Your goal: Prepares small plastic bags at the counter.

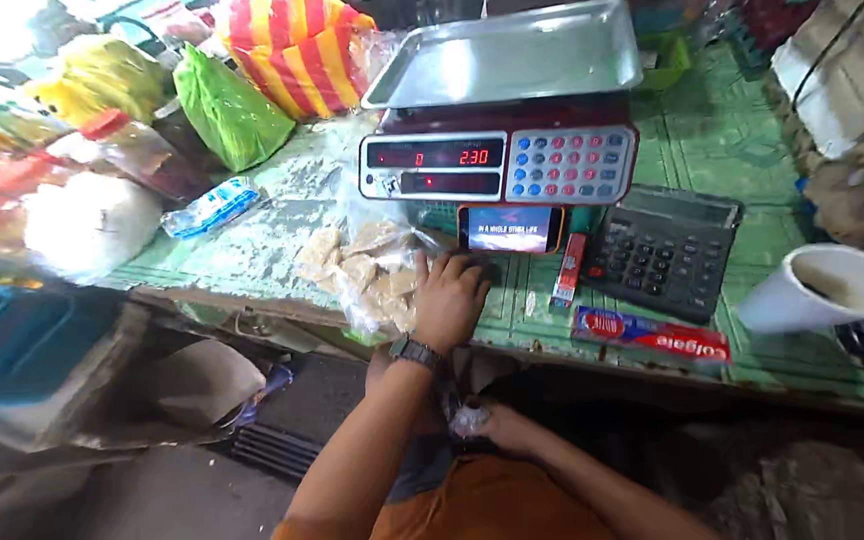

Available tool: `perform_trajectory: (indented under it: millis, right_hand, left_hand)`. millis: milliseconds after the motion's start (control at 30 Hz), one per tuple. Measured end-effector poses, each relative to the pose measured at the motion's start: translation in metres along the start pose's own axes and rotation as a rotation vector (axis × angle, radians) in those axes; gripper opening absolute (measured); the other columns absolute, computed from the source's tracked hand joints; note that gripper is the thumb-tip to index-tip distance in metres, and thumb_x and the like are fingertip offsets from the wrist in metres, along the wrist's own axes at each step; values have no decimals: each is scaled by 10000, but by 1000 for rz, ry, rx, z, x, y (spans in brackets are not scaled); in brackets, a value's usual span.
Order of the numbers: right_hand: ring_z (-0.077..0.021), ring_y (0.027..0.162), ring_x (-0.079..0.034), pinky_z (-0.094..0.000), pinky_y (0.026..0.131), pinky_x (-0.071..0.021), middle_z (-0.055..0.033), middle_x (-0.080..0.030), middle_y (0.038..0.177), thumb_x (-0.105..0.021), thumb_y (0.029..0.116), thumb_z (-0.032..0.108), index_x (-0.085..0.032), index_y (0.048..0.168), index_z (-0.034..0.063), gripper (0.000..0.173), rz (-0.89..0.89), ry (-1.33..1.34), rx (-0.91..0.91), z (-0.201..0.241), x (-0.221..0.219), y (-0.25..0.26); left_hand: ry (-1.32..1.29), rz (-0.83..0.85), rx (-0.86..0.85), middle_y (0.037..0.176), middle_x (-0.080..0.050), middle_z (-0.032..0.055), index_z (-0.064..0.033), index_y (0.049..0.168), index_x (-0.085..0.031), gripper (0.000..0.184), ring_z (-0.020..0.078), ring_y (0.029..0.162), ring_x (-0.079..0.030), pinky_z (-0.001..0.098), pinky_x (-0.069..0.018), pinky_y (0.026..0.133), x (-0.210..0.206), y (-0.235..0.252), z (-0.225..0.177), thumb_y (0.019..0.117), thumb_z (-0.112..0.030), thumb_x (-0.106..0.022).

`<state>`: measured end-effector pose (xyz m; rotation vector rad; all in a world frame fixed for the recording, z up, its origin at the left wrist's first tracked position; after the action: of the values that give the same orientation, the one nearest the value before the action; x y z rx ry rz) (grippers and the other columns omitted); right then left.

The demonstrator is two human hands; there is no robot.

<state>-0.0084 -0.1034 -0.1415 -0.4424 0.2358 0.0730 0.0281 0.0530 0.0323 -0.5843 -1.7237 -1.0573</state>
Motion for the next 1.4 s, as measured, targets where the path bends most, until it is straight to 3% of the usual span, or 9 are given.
perform_trajectory:
  millis: [233,333,400,500,567,767,900,1133,1400]
  right_hand:
    - [-151,1155,-631,-329,1004,-537,-142,-605,1360,-733,900,29,-545,1432,34,564,4,-162,181,12,-29,-18]
    - [-106,1152,-650,-302,1019,-543,-88,-673,1294,-678,942,45,-667,1318,39,376,12,-216,385,46,-33,-45]
    - [-96,1080,-649,-305,970,-557,-50,-696,1180,-612,936,21,-725,1204,34,291,-44,-123,520,70,-27,-60]
    - [-49,911,-659,-265,835,-577,28,-708,1047,-597,940,29,-701,1117,63,208,-162,45,511,88,-12,-58]
    - [-52,897,-651,-257,828,-569,19,-691,1006,-653,923,50,-675,1074,45,152,-150,-50,482,98,-24,-51]
    - [-170,1012,-622,-272,876,-525,-136,-648,1082,-754,908,167,-650,950,8,194,75,-704,655,152,-109,-53]
    - [-114,862,-609,-204,744,-509,-93,-637,937,-761,906,166,-641,872,29,186,143,-806,709,183,-112,-65]
    - [-28,810,-555,-151,675,-455,-15,-604,904,-766,887,186,-635,885,73,173,108,-678,547,185,-68,-75]
    - [3,754,-597,-157,646,-524,97,-613,858,-792,897,199,-630,930,216,166,-140,-186,916,225,11,-134]
  left_hand:
    - [-470,-199,-28,1393,-599,82,-152,1283,-700,339,251,1377,-498,535,-362,1191,45,-59,2,989,-318,-669]
    - [-969,-245,126,1230,-690,115,10,1232,-678,378,213,1162,-651,447,-539,1027,56,-129,33,1083,-269,-471]
    - [-1155,-198,198,1187,-720,98,9,1271,-642,591,199,1101,-694,427,-567,998,43,-175,48,1094,-484,-367]
    - [-1213,-21,211,1304,-668,119,6,1418,-539,894,204,1197,-644,416,-540,1029,9,-227,39,922,-738,-526]
    - [-1179,69,222,1408,-588,167,43,1469,-460,992,225,1289,-583,420,-507,1084,-10,-242,23,828,-664,-731]
    - [-1200,-131,361,1134,-687,26,5,1198,-639,395,2,1091,-630,219,-512,999,0,-250,10,870,-189,-743]
    - [-880,-114,257,962,-737,32,-62,987,-731,204,123,996,-678,404,-501,1023,-4,-256,27,874,-225,-683]
    - [-931,188,257,972,-758,65,-38,1014,-748,144,140,931,-729,383,-602,876,-27,-278,2,921,-47,-638]
    - [-1045,354,350,1127,-746,97,-20,1135,-738,220,146,1075,-701,379,-556,1004,-46,-257,-6,998,-85,-580]
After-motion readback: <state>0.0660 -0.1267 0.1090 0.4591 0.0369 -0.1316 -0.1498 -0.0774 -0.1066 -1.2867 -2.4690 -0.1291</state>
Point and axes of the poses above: each hand's wrist, its own y-axis towards the middle knuckle, its own x-axis out of the back of the hand, z = x × y, the point moved 7 cm from there along y, towards the middle knuckle
